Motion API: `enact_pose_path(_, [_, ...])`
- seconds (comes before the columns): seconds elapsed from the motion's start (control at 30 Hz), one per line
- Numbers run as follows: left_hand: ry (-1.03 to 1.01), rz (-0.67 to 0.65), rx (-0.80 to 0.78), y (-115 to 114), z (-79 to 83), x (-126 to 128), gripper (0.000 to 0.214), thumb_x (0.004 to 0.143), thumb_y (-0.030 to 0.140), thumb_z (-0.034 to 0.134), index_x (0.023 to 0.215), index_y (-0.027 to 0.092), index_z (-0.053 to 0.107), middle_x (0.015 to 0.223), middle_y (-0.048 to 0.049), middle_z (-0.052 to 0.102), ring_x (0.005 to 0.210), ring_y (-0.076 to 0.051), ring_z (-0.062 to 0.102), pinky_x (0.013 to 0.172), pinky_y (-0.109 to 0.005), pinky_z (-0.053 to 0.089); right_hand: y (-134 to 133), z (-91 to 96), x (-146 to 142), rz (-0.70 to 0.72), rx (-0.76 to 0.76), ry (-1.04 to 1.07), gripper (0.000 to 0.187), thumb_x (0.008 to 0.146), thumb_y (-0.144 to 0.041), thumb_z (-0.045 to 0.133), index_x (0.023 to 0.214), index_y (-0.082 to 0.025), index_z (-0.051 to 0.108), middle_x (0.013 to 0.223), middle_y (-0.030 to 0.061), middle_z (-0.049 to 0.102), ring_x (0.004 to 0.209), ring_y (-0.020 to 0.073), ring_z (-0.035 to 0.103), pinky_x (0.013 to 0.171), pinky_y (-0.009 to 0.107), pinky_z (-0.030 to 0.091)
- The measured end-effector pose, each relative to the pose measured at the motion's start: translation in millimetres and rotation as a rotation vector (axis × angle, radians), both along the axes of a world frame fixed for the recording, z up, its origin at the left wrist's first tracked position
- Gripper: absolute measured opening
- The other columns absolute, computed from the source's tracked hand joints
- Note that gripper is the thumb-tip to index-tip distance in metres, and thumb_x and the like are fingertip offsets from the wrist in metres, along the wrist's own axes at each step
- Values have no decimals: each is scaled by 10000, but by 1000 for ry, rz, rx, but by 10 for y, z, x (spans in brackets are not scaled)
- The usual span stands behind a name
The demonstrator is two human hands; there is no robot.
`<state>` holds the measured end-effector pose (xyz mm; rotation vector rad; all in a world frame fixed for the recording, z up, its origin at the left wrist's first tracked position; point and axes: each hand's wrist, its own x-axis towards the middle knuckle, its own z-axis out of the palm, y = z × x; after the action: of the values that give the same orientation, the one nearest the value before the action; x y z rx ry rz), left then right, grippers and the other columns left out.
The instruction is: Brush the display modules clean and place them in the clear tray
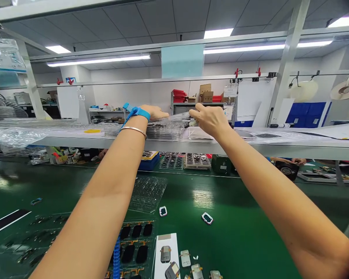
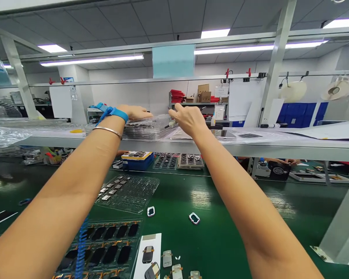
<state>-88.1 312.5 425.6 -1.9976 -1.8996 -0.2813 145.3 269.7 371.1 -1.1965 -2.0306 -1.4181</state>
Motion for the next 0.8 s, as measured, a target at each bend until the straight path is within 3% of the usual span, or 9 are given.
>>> enact_pose_path(0.13, [-99, 28, 51, 2, -46, 25, 688, 793, 690, 466, 1225, 205, 692, 1281, -166, 670, 1169, -413, 600, 931, -472, 475, -14, -22, 44, -8, -25, 17, 375, 958, -69, 299, 1145, -246, 572, 1077, 100, 618, 675, 157, 520, 577, 321, 189])
enact_pose_path(0.23, [-139, 21, 103, -16, -66, 41, 552, 776, 606, 537, 1078, 191, 740, 1148, -171, 721, 1133, -401, 617, 899, -419, 483, -20, -38, 47, -9, -45, 26, 376, 957, -83, 300, 1157, -252, 571, 1096, 105, 616, 686, 164, 524, 580, 327, 194])
enact_pose_path(0.47, [-239, -36, 31, -214, -6, 31, 321, 732, 515, 593, 652, 221, 693, 688, -94, 684, 760, -307, 667, 696, -357, 483, -25, -79, 68, -13, -77, 46, 270, 960, -135, 399, 1130, -246, 577, 1065, 108, 628, 659, 170, 525, 576, 320, 197])
enact_pose_path(0.63, [-243, -100, 43, -259, -49, 36, 228, 649, 457, 643, 597, 238, 601, 629, -48, 618, 756, -297, 626, 698, -353, 442, -37, -87, 106, -26, -79, 64, 283, 948, -124, 413, 1126, -239, 600, 1059, 113, 640, 663, 178, 540, 573, 321, 206])
enact_pose_path(0.8, [-259, -158, 45, -266, -92, 86, 214, 666, 459, 607, 635, 248, 603, 653, -33, 617, 759, -279, 606, 665, -333, 418, -41, -98, 138, -41, -86, 73, 291, 959, -149, 396, 1145, -248, 596, 1075, 102, 644, 663, 171, 533, 567, 315, 196])
